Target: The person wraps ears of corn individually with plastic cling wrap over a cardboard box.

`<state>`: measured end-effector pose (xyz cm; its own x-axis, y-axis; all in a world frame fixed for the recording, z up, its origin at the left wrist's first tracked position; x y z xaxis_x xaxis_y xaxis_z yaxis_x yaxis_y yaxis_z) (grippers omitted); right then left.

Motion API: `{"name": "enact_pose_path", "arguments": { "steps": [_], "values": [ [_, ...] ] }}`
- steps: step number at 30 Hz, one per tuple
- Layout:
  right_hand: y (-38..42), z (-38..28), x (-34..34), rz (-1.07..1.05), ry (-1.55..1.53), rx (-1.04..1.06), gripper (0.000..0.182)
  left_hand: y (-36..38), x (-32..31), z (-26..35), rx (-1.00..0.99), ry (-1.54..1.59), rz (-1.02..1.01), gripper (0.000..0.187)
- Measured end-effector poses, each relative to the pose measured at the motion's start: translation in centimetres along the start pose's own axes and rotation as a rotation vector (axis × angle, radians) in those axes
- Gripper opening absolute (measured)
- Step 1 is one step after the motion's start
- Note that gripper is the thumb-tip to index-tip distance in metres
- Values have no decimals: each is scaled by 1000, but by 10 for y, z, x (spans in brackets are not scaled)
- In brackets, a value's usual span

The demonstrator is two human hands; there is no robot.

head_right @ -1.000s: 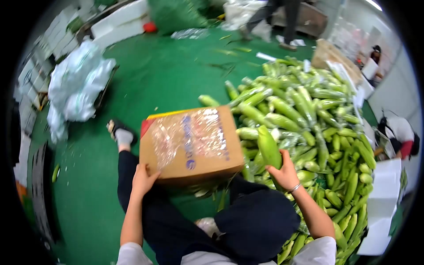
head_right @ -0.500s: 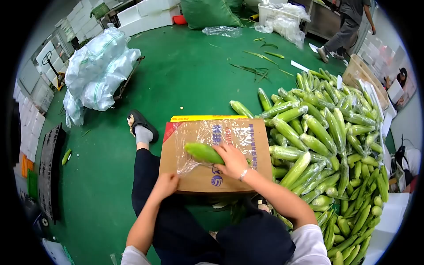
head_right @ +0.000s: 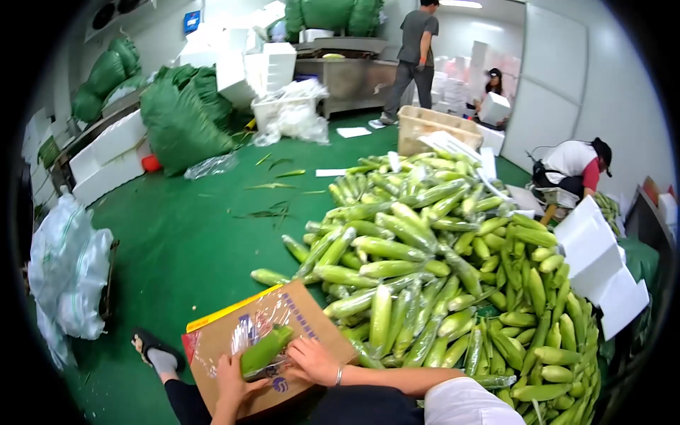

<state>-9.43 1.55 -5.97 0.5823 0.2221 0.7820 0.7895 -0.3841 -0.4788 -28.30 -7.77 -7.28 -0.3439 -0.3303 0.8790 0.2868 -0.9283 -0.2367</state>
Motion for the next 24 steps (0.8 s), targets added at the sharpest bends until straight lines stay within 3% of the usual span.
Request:
{"name": "enact_pose_path", "arguments": {
  "steps": [2,4,5,6,8,9,11,12,13,15,16,17,18,20,22,24],
  "values": [
    [14,24,-1,-24,37,-72,41,-3,2,2,-37,13,-13,84],
    [14,45,-20,-162,83,73,36,-4,4,4,-29,-4,-34,81],
    [7,61,-13,-220,49,-87,24,-4,3,5,-7,-14,-42,78],
    [0,67,-1,-213,46,-92,24,-3,3,3,-13,-20,-46,78],
    [-12,81,52,175,-124,-248,14,2,-1,-2,-19,-42,-57,72],
    [-15,84,53,170,-120,-249,14,7,-4,1,-18,-36,-57,72],
    [-14,112,23,115,-806,-762,12,23,-14,12,-76,-89,-162,65],
    [-10,92,19,25,-529,-668,12,32,-12,17,-72,-92,-167,65],
    [-2,55,15,-169,-505,-657,15,45,-15,26,-104,-64,-247,65],
    [26,3,-29,-356,-148,-66,27,58,-7,49,-152,23,-371,63],
    [35,-20,-26,-309,-156,-41,40,58,-3,60,-174,86,-422,61],
    [32,-30,-17,-253,-114,-10,48,55,-12,50,-23,147,-567,61],
    [26,-26,-19,-256,-115,-19,48,53,-12,51,-26,151,-575,61],
    [-5,-10,-30,-265,-4,-52,51,37,12,44,45,-146,-254,61],
    [-48,24,-50,-321,102,-168,52,38,-3,10,109,-145,-159,61],
    [-95,44,-65,-124,201,57,45,22,16,23,-32,-90,-8,61]
  ]
}}
Point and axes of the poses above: each hand's wrist, its own y-axis away from the middle knuckle, its own x-axis out of the back of the hand, z = x × y, the point moved 7 cm from there along -y, towards the middle knuckle, and after that the axes turned 3 degrees about x, right-handed, at the moved point
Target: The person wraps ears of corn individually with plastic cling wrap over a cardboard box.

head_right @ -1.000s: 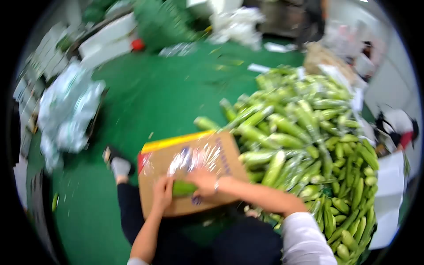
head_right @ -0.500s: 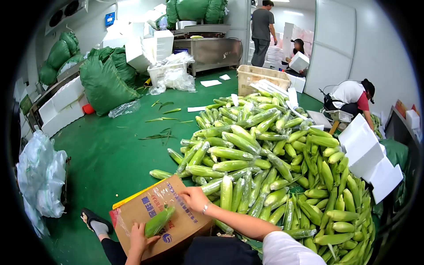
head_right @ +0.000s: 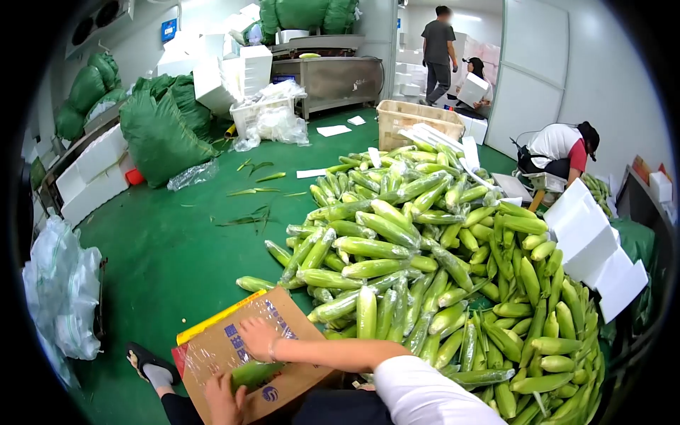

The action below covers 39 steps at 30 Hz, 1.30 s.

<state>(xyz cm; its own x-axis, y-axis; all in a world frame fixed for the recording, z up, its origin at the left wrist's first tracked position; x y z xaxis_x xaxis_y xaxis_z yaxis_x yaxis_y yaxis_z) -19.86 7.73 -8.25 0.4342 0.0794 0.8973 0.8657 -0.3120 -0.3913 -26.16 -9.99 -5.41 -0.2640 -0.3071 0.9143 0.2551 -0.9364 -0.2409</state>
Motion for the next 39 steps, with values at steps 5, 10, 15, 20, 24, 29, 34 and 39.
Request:
{"name": "enact_pose_path", "arguments": {
  "steps": [5,10,15,20,24,29,34,39],
  "values": [
    [-28,-38,-67,-718,-815,106,40,-29,-38,-33,-84,-99,68,77],
    [12,-62,-50,-881,-725,426,51,-11,5,64,31,196,-118,56],
    [51,-67,-43,-579,-409,326,72,97,-68,96,1183,1506,-709,52],
    [124,-59,16,-277,-818,258,49,130,-65,68,1250,1505,-433,44],
    [228,-19,36,-355,-994,-16,32,119,-55,56,1090,1198,-352,40],
    [284,21,59,-155,-1275,-608,43,59,-54,151,261,328,-859,36],
    [340,100,65,599,-1547,-1493,27,-80,3,292,-356,541,-96,15],
    [351,55,67,568,-2118,-1490,41,-78,-168,348,214,1566,-601,40]
  ]
}}
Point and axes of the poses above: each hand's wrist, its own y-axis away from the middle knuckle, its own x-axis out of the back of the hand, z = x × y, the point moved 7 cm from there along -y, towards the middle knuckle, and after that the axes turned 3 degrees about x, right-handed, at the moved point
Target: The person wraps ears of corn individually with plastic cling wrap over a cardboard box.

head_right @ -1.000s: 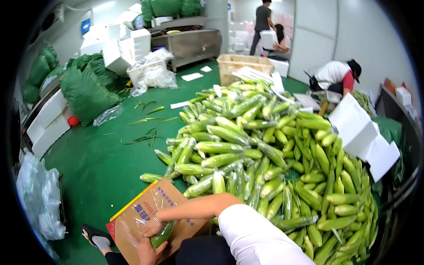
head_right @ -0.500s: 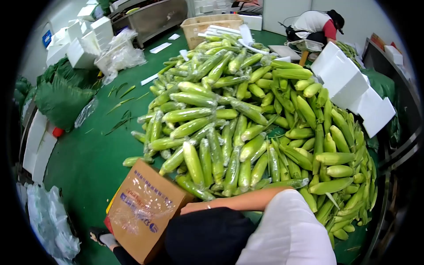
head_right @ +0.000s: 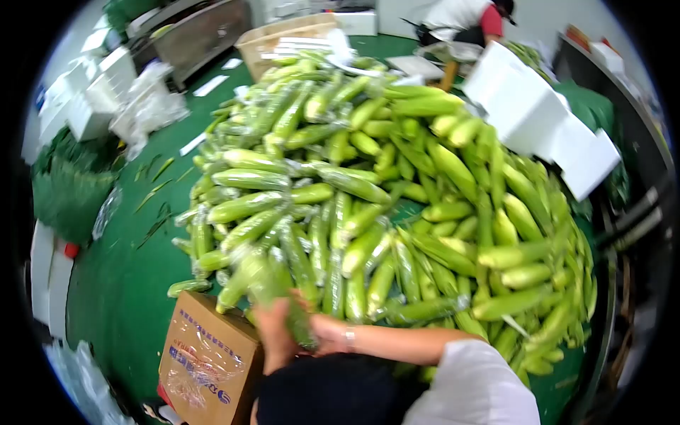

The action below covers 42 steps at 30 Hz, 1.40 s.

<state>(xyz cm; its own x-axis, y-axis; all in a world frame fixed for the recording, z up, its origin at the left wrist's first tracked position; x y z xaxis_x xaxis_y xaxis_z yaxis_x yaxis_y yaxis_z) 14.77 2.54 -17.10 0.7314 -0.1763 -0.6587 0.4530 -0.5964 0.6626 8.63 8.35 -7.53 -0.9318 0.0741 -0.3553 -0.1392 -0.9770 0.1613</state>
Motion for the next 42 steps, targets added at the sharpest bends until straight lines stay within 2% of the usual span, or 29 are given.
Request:
{"name": "enact_pose_path", "arguments": {
  "steps": [1,2,3,4,5,6,7,8,9,11,12,13,15,18,20,22,23,24,25,27,28,30,32,34,35,37,39,41,42],
  "values": [
    [48,-39,-5,11,222,-77,43,-7,-19,-18,175,156,-50,42],
    [28,-58,60,70,679,84,44,-19,-29,-28,339,232,-19,34],
    [68,-125,65,268,1328,539,39,-41,-38,-34,292,294,29,33],
    [103,-166,98,741,1708,711,52,-73,-36,-33,172,283,131,36],
    [115,-197,159,997,2070,697,63,-111,-29,-30,95,339,134,42],
    [139,-211,190,1108,2066,297,72,-145,-31,-9,-40,449,137,52],
    [147,-202,252,1110,2027,-6,78,-180,-36,-3,-33,466,-6,72],
    [155,-199,269,1092,2044,15,78,-198,-40,4,8,449,34,91],
    [159,-196,277,1073,2062,38,78,-197,-49,35,-135,334,-122,93],
    [165,-192,275,1142,2011,204,75,-174,-33,58,-329,-31,-205,83],
    [169,-189,270,1120,1924,310,68,-151,-5,56,-301,-92,-117,69],
    [173,-185,252,1085,1906,586,62,-123,33,51,-277,-159,-18,55],
    [166,-184,195,881,1666,873,61,-47,123,38,-261,-338,209,37],
    [126,-162,36,321,1018,966,51,116,240,71,-189,-724,741,31],
    [94,-130,-84,75,1184,938,58,223,297,88,-73,-1027,1090,35],
    [47,-82,-202,-271,1677,1092,66,282,326,102,127,-1370,1258,52],
    [31,-46,-267,-518,1578,1051,65,294,335,102,130,-1367,1280,52],
    [-1,-9,-302,-668,1747,1240,70,290,339,102,136,-1524,1206,56],
    [-35,27,-320,-720,1783,1143,72,286,336,96,149,-1680,1117,61],
    [-82,86,-349,-793,1888,1058,68,263,342,78,378,-1588,918,62],
    [-96,101,-350,-794,1895,1066,68,252,348,70,209,-1675,991,52],
    [-103,123,-345,-802,1903,1240,55,242,371,60,211,-1635,956,43],
    [-100,128,-332,-805,1869,1207,54,244,385,55,213,-1596,912,37],
    [-92,129,-314,-814,1841,1110,55,265,401,30,215,-724,793,34],
    [-86,126,-309,-806,1837,1109,55,274,394,40,219,-730,786,34],
    [-60,145,-301,-1150,1953,1247,61,297,376,58,-136,476,696,26],
    [-70,153,-301,-1220,1986,1079,62,273,376,66,-269,258,931,23],
    [-92,150,-299,-1264,1957,898,60,237,372,65,-318,-382,879,19],
    [-92,147,-300,-1343,1846,942,59,221,352,74,-344,-875,791,25]
  ]
}}
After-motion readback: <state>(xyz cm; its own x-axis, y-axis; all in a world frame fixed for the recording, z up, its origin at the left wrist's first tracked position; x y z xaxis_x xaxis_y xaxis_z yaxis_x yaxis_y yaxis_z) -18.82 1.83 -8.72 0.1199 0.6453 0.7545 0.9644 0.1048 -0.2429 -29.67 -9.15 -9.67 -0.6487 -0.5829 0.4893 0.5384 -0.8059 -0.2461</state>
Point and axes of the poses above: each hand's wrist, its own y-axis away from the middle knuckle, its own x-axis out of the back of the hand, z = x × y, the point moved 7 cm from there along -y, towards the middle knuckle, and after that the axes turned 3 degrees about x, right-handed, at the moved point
